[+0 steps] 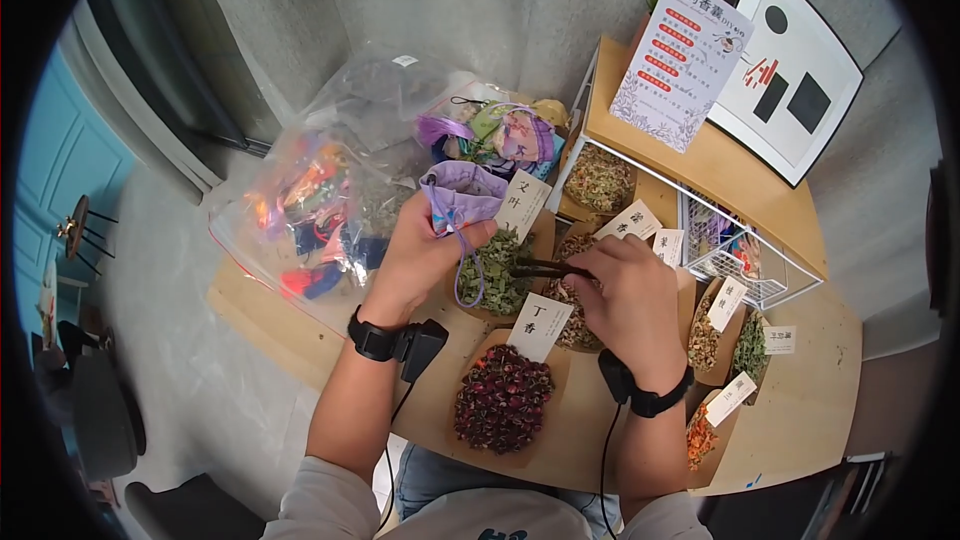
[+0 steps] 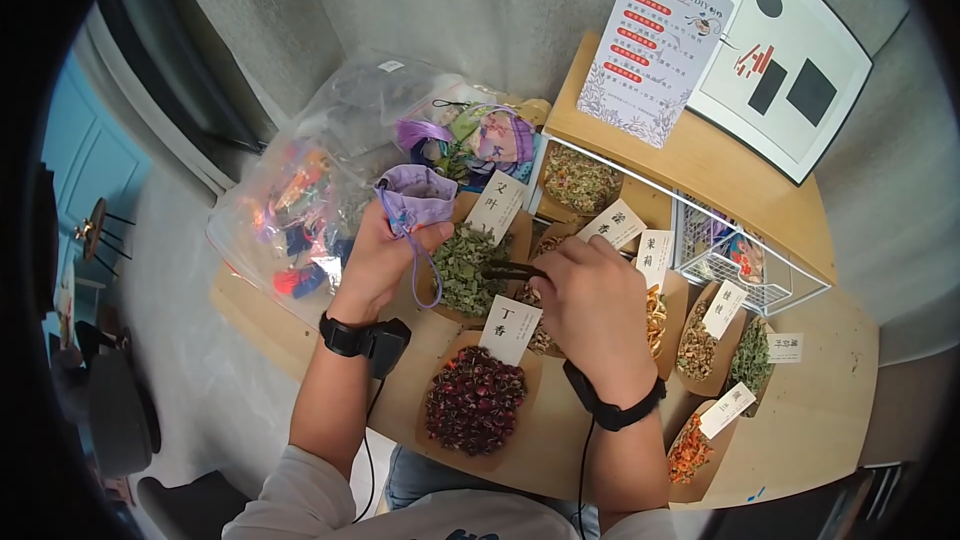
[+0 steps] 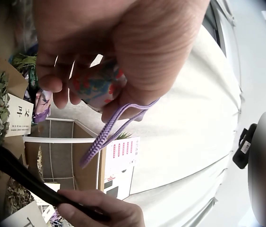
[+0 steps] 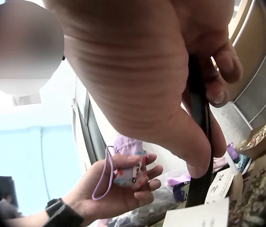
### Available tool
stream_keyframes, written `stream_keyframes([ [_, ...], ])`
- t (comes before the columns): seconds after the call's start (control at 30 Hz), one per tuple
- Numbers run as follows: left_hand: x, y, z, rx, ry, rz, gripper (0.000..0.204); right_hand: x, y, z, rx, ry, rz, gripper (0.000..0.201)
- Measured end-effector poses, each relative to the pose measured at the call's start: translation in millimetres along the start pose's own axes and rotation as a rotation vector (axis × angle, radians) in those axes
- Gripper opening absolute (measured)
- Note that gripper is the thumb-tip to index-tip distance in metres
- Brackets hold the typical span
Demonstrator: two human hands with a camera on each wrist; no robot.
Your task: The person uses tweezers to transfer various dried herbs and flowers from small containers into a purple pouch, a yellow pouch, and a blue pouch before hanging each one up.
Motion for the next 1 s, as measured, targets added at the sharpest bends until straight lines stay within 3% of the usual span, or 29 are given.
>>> stream_keyframes([
  [0.1, 1, 0, -1, 0.033, -0.007, -0.021, 0.043, -8, 0, 11, 0.086, -0.007, 0.07, 0.012],
  [0.23, -3, 1, -4, 0.014, 0.002, -0.027, 0.044, -4, -2, 28, 0.152, -0.001, 0.033, 0.013],
  [0.67, -2, 1, -3, 0.015, 0.006, -0.045, 0.047, 9, 0, 25, 0.162, -0.041, 0.059, 0.015],
  [0.83, -2, 2, -2, 0.021, 0.005, -0.045, 0.048, 6, -1, 24, 0.209, 0.106, 0.006, 0.02],
  [1.0, -1, 2, -1, 0.009, 0.049, -0.038, 0.047, 1, 1, 19, 0.142, 0.107, 0.074, 0.021],
])
Point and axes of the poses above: each hand's wrist, its own y-axis towards the middle knuckle, its own x-axis out of the palm, z = x × y, the point moved 3 cm from there along y, towards the middle knuckle, and after that the axes turned 1 degree about z, right-handed, at the moved point
